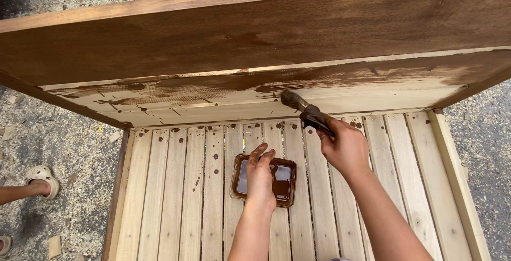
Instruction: The person wraps a cloth around a paint brush, dips the brush into a tray of brown wood stain, and brushes the stain onto the unfinished wooden slats and panels of a bench-like structure, working across the backrest and side surfaces.
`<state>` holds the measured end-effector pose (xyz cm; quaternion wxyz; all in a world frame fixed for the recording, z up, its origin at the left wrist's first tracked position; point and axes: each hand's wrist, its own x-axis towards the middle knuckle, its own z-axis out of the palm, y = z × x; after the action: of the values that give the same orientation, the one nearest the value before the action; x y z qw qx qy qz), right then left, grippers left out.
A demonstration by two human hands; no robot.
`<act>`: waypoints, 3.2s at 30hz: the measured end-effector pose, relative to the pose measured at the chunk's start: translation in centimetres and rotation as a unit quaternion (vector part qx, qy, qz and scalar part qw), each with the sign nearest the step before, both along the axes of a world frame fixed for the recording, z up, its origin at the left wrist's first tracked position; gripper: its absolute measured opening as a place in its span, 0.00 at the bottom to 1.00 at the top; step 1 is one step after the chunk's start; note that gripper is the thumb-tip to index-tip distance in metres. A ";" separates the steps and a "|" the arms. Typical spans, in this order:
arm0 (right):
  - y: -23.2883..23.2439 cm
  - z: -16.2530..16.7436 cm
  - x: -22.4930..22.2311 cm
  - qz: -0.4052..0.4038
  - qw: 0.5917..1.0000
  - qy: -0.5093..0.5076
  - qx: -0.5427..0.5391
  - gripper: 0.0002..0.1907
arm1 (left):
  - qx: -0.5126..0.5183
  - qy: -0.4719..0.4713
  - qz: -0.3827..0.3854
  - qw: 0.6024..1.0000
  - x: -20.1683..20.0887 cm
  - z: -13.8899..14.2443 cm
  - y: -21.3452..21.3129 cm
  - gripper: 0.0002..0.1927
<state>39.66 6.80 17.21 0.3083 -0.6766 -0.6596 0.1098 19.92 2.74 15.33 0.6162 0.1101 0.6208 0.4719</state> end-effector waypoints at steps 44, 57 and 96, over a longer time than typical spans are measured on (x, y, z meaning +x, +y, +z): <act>-0.3 1.3 -9.5 0.059 0.985 0.155 -0.056 0.10 | 0.037 0.004 0.162 0.986 -6.2 1.1 -1.7 0.16; -4.3 1.2 11.9 -0.301 0.930 0.205 0.045 0.11 | -0.001 0.016 0.071 0.997 0.9 1.7 -1.5 0.16; -12.1 -4.1 -8.4 0.152 0.968 0.011 -0.201 0.24 | 0.001 0.067 0.163 0.984 -10.4 -1.5 -4.1 0.17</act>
<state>31.24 -5.31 13.13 0.1534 -0.6154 -0.7154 0.2933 9.52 -1.36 13.80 0.4883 0.0394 0.6697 0.5581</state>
